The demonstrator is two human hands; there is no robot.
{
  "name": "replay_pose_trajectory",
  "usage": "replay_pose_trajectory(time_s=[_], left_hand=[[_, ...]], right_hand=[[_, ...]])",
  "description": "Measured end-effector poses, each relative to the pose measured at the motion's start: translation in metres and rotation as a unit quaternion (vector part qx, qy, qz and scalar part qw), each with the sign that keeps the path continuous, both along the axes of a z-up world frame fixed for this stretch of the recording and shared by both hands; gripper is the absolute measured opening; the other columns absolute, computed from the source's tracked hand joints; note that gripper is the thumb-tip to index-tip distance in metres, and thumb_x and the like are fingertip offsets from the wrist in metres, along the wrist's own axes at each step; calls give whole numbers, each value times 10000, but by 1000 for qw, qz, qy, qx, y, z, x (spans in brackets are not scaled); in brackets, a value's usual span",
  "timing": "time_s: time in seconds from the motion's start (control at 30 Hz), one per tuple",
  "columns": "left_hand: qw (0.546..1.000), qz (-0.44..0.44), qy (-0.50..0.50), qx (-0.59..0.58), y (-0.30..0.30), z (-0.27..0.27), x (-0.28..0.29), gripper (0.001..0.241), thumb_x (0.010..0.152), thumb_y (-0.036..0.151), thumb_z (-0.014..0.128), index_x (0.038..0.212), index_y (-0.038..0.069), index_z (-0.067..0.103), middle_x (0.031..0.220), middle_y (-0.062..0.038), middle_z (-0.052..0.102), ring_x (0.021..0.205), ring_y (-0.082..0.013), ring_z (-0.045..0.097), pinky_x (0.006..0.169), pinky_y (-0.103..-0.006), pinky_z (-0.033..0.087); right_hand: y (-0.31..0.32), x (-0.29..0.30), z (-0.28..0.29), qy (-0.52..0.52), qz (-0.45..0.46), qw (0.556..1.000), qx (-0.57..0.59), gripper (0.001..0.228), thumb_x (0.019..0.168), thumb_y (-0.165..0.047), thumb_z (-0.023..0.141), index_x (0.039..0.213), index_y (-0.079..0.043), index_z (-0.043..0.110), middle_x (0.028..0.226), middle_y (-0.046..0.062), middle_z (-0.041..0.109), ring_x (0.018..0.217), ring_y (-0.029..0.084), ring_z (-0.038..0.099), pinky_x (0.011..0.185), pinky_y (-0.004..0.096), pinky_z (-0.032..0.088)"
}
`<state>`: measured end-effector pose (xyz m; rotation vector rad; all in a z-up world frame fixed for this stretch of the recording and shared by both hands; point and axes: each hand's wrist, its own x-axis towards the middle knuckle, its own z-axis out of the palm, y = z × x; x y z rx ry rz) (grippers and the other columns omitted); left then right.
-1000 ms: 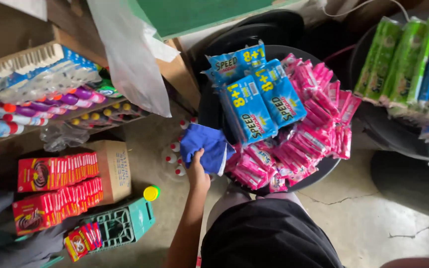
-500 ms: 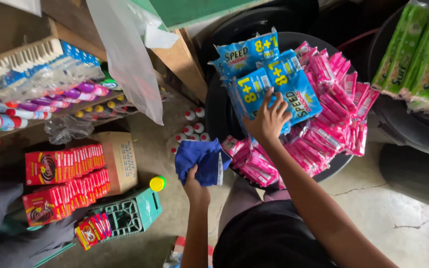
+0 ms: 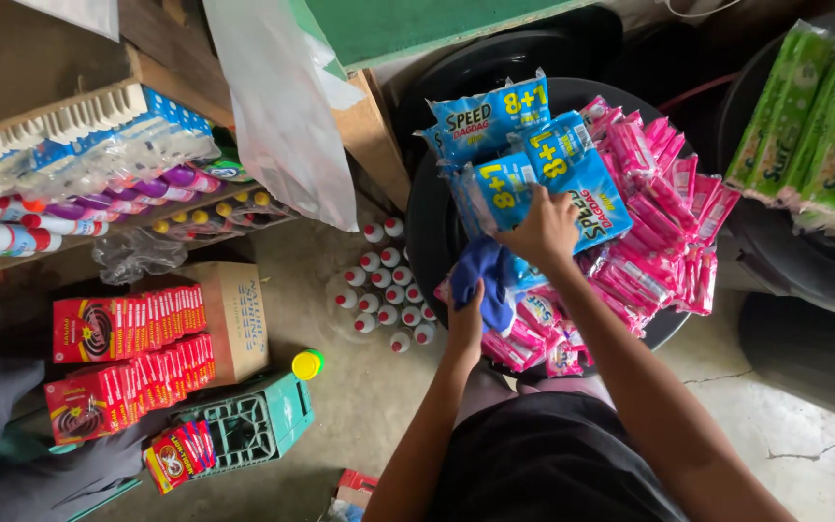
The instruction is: The person uses a blue cloth to wipe down several detergent packages before placing them onto a shelf.
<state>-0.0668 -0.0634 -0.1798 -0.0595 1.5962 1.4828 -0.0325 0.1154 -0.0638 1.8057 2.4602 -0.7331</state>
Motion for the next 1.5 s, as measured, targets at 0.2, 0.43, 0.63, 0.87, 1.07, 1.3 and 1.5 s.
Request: replay_pose_trajectory(time_s=[0.2, 0.43, 0.63, 0.87, 1.07, 1.3, 1.5], left_hand=[[992, 18, 97, 79, 23, 49, 3, 720, 873, 406, 715, 1470, 64, 502, 1500, -141, 532, 1365, -283, 509, 1138, -406, 379], [808, -157, 522, 224, 18, 208, 16, 527, 976, 374, 611, 1453, 159, 554, 1669, -228, 384, 1528, -425, 421, 1266, -564, 331], [592, -542, 569, 180, 28, 267, 66, 894, 711, 528, 833, 1524, 369, 496, 1579, -157, 360, 1384, -455, 378, 1112, -726, 283], [559, -293, 766, 121, 112, 294, 79, 870, 674, 552, 811, 1488, 377, 557, 1723, -128, 318, 1565, -457, 305, 1245, -785, 162], [485, -422, 718, 265, 130, 292, 118, 730, 617, 468, 803, 1281, 198, 661, 1529, -70, 520, 1573, -362, 385, 1271, -753, 117], [496, -343, 760, 242, 184, 388, 96, 501, 580, 413, 766, 941, 75, 687, 1172, -115, 674, 1346, -384, 514, 1198, -636, 289], [376, -395, 771, 330, 179, 335, 127, 544, 664, 447, 799, 1074, 105, 694, 1137, -89, 669, 1259, -358, 595, 1254, -637, 317]], right_hand=[[9, 83, 3, 391, -40, 821, -415, 705, 718, -206, 707, 1382, 15, 622, 1174, 191, 729, 1031, 289, 692, 922, 419, 527], [-21, 174, -51, 567, -101, 476, -665, 780, 747, -388, 603, 1378, 56, 484, 1319, 311, 639, 1145, 476, 668, 993, 584, 518], [-17, 174, -24, 659, -55, 564, -495, 676, 916, -425, 534, 1453, -21, 454, 1450, 225, 536, 1300, 383, 562, 1116, 539, 428], [6, 194, -37, 704, -83, 625, -328, 597, 966, -441, 525, 1502, -210, 402, 1474, 130, 512, 1306, 260, 550, 1082, 444, 436], [54, 205, -15, 708, -144, 609, -329, 602, 911, -501, 528, 1467, -302, 413, 1356, 98, 584, 1162, 214, 619, 942, 392, 512], [76, 213, 26, 714, -137, 488, -483, 801, 972, -754, 414, 1366, -80, 596, 1137, 116, 709, 991, 260, 690, 893, 428, 558], [93, 207, 24, 757, -83, 450, -467, 813, 1060, -737, 416, 1434, -33, 574, 1238, 141, 664, 1097, 277, 651, 996, 448, 520]])
